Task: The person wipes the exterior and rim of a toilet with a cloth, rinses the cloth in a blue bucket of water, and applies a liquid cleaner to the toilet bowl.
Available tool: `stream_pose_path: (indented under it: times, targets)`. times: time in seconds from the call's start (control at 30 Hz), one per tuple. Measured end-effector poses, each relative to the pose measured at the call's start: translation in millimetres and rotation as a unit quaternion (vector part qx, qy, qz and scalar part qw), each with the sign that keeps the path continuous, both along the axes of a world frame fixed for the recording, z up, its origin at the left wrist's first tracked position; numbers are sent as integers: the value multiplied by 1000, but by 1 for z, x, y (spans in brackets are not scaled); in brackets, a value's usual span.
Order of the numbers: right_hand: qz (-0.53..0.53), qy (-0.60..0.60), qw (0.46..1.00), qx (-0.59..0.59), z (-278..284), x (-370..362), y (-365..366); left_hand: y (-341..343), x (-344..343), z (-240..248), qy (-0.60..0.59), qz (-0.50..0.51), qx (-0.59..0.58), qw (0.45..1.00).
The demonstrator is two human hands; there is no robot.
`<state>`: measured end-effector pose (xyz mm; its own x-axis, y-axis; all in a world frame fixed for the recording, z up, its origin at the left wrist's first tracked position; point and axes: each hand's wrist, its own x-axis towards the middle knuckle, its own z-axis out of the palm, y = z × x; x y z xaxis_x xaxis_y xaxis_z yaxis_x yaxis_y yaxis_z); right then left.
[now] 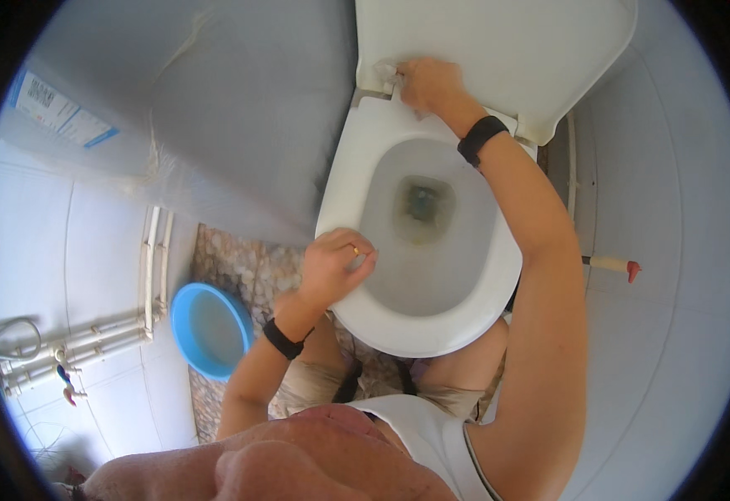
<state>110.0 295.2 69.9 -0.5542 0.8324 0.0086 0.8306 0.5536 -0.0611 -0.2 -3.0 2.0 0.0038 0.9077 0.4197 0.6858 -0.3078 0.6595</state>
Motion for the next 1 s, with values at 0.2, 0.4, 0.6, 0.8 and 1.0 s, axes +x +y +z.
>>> stream_pose_path:
  times: [0.2, 0.4, 0.6, 0.8, 1.0]
  targets:
    - [9, -141, 987, 75, -1, 2, 9, 1, -4, 1, 4, 7, 3, 1000]
    - [72, -11, 994, 75, 5, -12, 2, 3, -2, -4, -13, 7, 11, 1000]
    - [59, -108, 992, 41, -17, -40, -6, -2, -5, -10, -11, 11, 7, 1000]
    - [46, -208, 967, 140, -42, -70, -7, -3, -8, -3, -26, 14, 3, 1000]
    - [42, -73, 996, 39, -23, -53, -6, -4, -6, -11, -23, 14, 5, 1000]
